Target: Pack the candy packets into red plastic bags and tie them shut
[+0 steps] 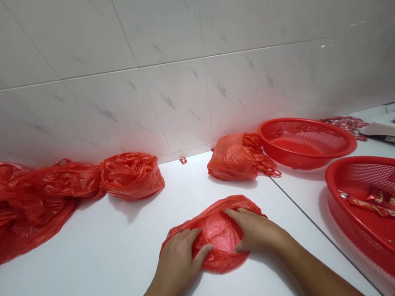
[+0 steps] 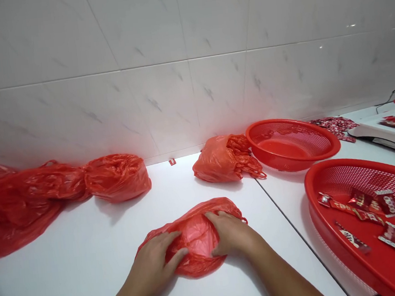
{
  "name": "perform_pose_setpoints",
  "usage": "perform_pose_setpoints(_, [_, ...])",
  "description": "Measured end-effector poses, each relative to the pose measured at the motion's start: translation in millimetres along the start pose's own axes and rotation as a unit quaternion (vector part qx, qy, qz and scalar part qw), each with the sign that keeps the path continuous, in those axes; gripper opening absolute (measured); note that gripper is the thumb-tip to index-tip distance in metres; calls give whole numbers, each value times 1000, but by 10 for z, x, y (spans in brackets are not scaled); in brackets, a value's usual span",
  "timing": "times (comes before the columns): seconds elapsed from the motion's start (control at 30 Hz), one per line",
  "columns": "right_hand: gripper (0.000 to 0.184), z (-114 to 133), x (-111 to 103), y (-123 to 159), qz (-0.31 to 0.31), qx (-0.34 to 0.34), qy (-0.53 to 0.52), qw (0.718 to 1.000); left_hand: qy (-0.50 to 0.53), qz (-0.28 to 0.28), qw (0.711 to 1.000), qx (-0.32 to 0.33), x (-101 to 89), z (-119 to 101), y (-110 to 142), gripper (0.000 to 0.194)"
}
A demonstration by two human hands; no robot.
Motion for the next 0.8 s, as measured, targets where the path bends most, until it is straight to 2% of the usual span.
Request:
perform_pose_setpoints(0.13, [122, -13, -27, 18, 15, -11, 6, 1000, 11, 16, 1000, 8, 9, 8, -17, 37])
perform_pose_setpoints(0.23, [118, 28, -93, 8, -8, -39, -7, 999, -4, 3, 1000, 1, 26, 41, -32, 49])
perform_pose_setpoints(0.33, [88, 97, -232, 21, -73, -105, -19, 992, -11, 4, 1000, -2, 23, 56, -48, 52])
perform_pose_setpoints(0.43, [52, 165, -400, 70, -165, -186, -24, 968, -13, 12, 1000, 5, -13, 30, -52, 50])
perform_pose_setpoints(0.53, [28, 315, -555, 183, -281, -299, -60, 910, -8, 18, 1000, 4, -49, 16, -44, 50])
perform_pose_setpoints(0.63, [18, 561, -650, 514, -405, -425, -73, 806, 2, 29, 1000, -6, -59, 40, -39, 51])
perform_pose_setpoints(0.7, [24, 687, -657, 923, -459, -487, -39, 742, 6, 32, 999, -11, -61, 61, -45, 52])
perform_pose_setpoints(0.73, [30, 696, -666, 1175, -471, -505, -21, 723, 8, 33, 999, -13, -61, 68, -50, 52])
perform_pose_setpoints(0.77, [37, 643, -708, 1438, -479, -502, -10, 720, 10, 33, 999, -13, -58, 72, -57, 52])
perform_pose_setpoints(0.8, [41, 522, -795, 1699, -491, -469, 2, 734, 11, 33, 999, -13, -51, 74, -65, 53])
Point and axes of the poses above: each hand's wrist, its own y-axis away from the middle knuckle, its own x-axis out of the palm, z = x × y, the point moved 6 cm from there along -y, towards the middle knuckle, and after that the axes turned 12 degrees about -y, right-handed, at the moved point
